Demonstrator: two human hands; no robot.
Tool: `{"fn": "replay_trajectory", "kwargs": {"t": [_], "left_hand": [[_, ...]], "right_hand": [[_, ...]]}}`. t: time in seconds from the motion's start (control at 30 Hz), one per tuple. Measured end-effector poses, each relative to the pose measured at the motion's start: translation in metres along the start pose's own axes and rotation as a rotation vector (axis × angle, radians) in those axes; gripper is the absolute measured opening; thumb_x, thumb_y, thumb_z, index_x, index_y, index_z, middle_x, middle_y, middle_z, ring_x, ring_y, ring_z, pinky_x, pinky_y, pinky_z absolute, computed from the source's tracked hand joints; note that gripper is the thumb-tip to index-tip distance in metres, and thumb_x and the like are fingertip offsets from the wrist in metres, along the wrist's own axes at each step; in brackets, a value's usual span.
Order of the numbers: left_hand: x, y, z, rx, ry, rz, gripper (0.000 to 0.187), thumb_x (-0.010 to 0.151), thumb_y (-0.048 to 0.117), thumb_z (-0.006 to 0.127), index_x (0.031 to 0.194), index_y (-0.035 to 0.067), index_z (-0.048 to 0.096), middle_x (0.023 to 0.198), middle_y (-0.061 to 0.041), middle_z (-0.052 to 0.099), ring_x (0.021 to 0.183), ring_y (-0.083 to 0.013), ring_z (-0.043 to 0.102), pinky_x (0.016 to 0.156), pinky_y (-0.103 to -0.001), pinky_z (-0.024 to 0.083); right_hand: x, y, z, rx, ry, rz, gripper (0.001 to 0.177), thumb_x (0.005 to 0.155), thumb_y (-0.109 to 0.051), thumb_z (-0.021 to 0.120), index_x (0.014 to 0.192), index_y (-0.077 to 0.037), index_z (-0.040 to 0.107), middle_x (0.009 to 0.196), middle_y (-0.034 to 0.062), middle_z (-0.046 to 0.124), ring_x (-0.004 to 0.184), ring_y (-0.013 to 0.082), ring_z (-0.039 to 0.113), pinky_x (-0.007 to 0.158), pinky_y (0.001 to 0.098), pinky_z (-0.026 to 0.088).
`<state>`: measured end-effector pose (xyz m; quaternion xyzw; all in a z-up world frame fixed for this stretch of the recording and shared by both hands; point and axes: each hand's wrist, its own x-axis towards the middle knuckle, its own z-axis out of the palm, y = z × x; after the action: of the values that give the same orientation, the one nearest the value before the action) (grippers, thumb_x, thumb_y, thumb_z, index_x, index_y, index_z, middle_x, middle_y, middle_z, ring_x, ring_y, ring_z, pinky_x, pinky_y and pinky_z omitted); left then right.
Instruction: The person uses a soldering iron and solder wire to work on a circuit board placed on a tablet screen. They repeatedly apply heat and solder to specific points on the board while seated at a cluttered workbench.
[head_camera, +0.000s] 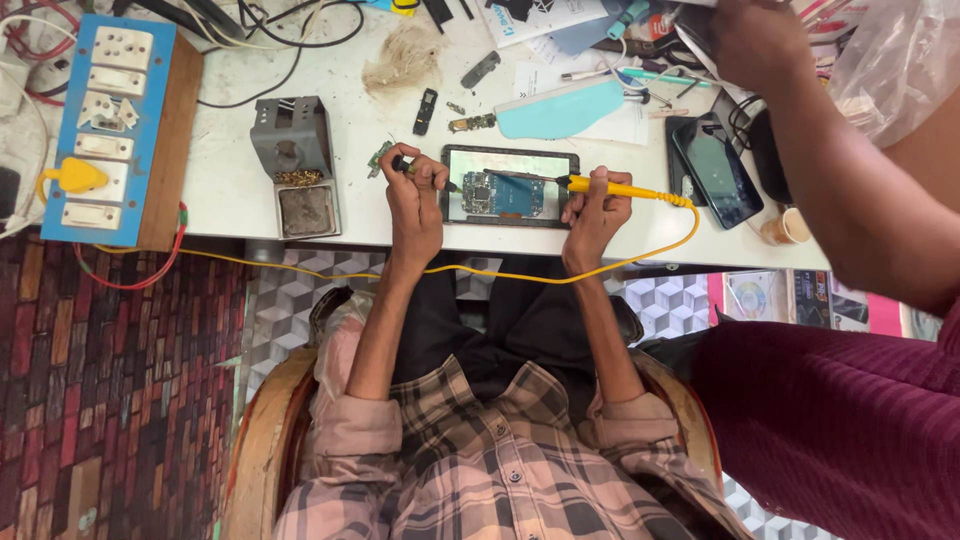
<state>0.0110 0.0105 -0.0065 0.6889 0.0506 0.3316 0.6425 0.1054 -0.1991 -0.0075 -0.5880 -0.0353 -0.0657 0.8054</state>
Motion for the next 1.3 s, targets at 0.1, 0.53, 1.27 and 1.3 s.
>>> {"fn": "replay_trajectory", "kwargs": {"t": [0.1, 0.53, 1.27, 1.3], "left_hand": [[0.0010, 0.0009, 0.0002, -0.020, 0.007, 0.000, 0.023, 0.120, 0.025, 0.033, 0.127, 0.003, 0.029, 0.084, -0.007, 0.052, 0.080, -0.0137, 0.045, 0.082, -0.030, 0.044], [0.0021, 0.0031, 0.0002, -0.019, 0.013, -0.027, 0.025, 0.119, 0.027, 0.035, 0.128, 0.004, 0.030, 0.082, -0.006, 0.054, 0.079, -0.0135, 0.047, 0.081, -0.030, 0.045], [0.0023, 0.0045, -0.0013, -0.013, 0.005, 0.009, 0.024, 0.120, 0.024, 0.034, 0.132, 0.004, 0.031, 0.084, -0.006, 0.053, 0.081, -0.0135, 0.047, 0.080, -0.029, 0.044], [0.0008, 0.0035, -0.0010, -0.014, 0.004, 0.006, 0.023, 0.121, 0.024, 0.034, 0.132, 0.004, 0.030, 0.084, -0.006, 0.052, 0.081, -0.0136, 0.046, 0.081, -0.029, 0.044]], "right_hand": [[-0.0007, -0.0005, -0.0005, 0.025, 0.030, -0.018, 0.025, 0.109, -0.027, 0.058, 0.097, -0.007, 0.048, 0.062, 0.0014, 0.044, 0.046, 0.0086, 0.042, 0.041, 0.0239, 0.035], [0.0008, 0.0015, -0.0015, 0.041, 0.043, -0.010, 0.026, 0.109, -0.028, 0.057, 0.097, -0.007, 0.049, 0.060, 0.0013, 0.043, 0.046, 0.0091, 0.044, 0.039, 0.0237, 0.035], [0.0013, 0.0056, -0.0062, 0.109, 0.046, 0.013, 0.021, 0.110, -0.024, 0.053, 0.102, -0.005, 0.049, 0.062, 0.0040, 0.046, 0.045, 0.0144, 0.047, 0.040, 0.0263, 0.036], [0.0009, 0.0060, -0.0081, 0.119, 0.063, 0.023, 0.021, 0.109, -0.024, 0.052, 0.102, -0.005, 0.049, 0.062, 0.0045, 0.046, 0.045, 0.0156, 0.048, 0.040, 0.0265, 0.036]]}}
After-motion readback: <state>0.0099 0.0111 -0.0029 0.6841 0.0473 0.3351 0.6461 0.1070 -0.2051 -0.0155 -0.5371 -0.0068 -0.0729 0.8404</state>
